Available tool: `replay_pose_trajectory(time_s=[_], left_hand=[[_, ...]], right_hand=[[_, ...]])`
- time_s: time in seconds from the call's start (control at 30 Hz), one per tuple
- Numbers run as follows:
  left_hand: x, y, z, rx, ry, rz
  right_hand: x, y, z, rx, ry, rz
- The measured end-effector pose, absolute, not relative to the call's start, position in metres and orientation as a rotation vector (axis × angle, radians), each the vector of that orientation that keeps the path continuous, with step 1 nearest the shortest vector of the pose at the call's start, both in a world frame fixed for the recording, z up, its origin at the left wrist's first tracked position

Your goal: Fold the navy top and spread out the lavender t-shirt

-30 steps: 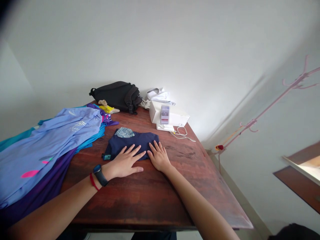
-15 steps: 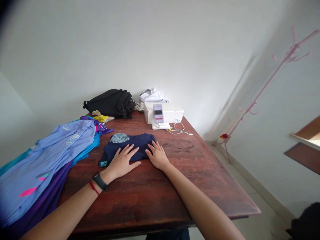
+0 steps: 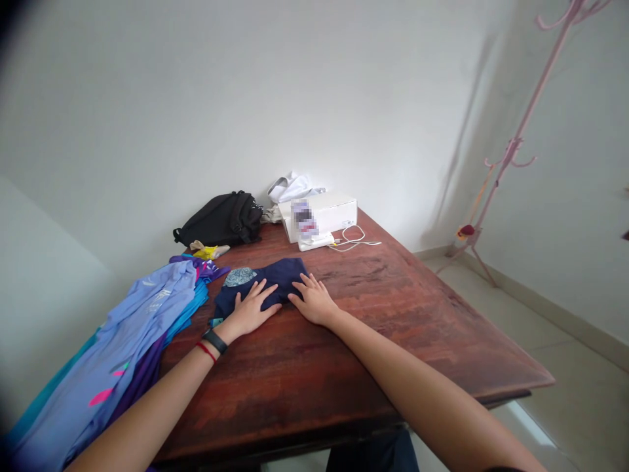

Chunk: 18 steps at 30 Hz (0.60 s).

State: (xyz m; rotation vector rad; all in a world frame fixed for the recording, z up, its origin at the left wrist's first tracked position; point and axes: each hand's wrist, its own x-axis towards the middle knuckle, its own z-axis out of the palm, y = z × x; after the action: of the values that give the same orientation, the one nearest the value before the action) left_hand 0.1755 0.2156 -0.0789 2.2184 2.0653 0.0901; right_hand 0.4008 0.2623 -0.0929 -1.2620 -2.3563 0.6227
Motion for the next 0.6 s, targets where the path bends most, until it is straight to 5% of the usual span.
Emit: replay_pose_trajectory(time_s=[0.6], left_hand=[[0.135,0.284,-0.072,2.225,2.118,0.03]], right_hand=[[0.404,0.259,-0.094,-1.212,-2.523,0.528]])
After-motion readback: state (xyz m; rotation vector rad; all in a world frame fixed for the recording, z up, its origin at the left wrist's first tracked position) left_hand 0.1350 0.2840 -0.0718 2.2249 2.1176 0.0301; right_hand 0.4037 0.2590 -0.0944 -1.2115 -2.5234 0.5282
